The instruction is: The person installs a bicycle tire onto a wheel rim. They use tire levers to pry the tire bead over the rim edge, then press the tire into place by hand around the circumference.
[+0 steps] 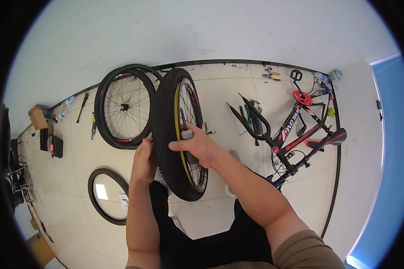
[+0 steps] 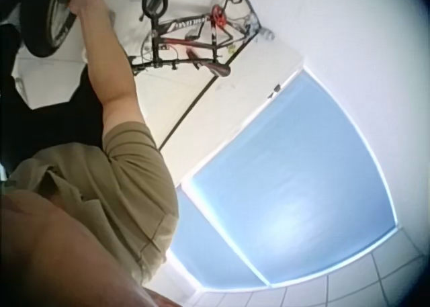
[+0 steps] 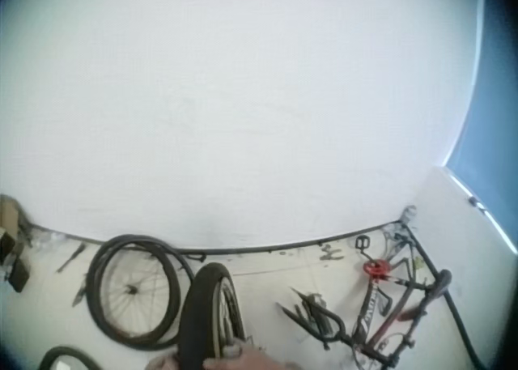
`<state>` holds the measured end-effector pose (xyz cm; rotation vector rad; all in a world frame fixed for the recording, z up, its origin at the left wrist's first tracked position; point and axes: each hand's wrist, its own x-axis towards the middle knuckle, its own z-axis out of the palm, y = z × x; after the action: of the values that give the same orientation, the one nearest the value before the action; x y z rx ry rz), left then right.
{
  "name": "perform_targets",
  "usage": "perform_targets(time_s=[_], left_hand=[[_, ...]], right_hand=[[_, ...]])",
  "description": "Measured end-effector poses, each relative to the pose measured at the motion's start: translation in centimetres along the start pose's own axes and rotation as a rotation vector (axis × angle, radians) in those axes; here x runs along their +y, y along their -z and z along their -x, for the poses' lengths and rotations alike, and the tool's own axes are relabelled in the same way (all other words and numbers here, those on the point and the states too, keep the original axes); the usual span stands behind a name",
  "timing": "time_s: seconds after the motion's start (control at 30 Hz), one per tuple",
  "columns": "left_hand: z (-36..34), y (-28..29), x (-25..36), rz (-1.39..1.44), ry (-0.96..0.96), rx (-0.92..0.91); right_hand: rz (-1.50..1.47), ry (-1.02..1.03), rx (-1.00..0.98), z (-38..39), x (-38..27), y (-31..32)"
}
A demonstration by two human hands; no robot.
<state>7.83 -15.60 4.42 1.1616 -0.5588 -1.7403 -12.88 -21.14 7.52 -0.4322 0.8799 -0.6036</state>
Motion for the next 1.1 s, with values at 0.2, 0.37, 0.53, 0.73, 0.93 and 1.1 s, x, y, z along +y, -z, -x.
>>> perform_targets(time_s=[0.2, 0.37, 0.53, 0.73, 0.93, 1.1], left_hand=[[-0.6, -1.1, -0.1, 0.208, -0.143, 0.083], [-0.1, -2.6, 0.7, -0.109, -0.104, 0.248], [0.6, -1.9, 1.6, -0.140, -0.030, 0.267], [0.5, -2.8, 0.9, -0.200, -0.045, 0.231], [1.2, -5.1, -0.2, -0.318, 0.023, -0.039], [1.4, -5.9, 0.5, -0.257, 0.194, -0.153]], right_hand=[[0.311, -0.017, 0.062, -0.2, 2.4, 0.2], [0.446, -0.018, 0.064, -0.4, 5.2, -0.8], [0.757, -0.017, 0.071, -0.2, 3.6, -1.4], [0.312, 0.242, 0.357, -1.3, 0.1, 1.2], [0.019, 0.167, 0.303, -1.3, -0.8, 1.7], [-0.107, 0.039, 0.068, -0.8, -2.1, 3.6]])
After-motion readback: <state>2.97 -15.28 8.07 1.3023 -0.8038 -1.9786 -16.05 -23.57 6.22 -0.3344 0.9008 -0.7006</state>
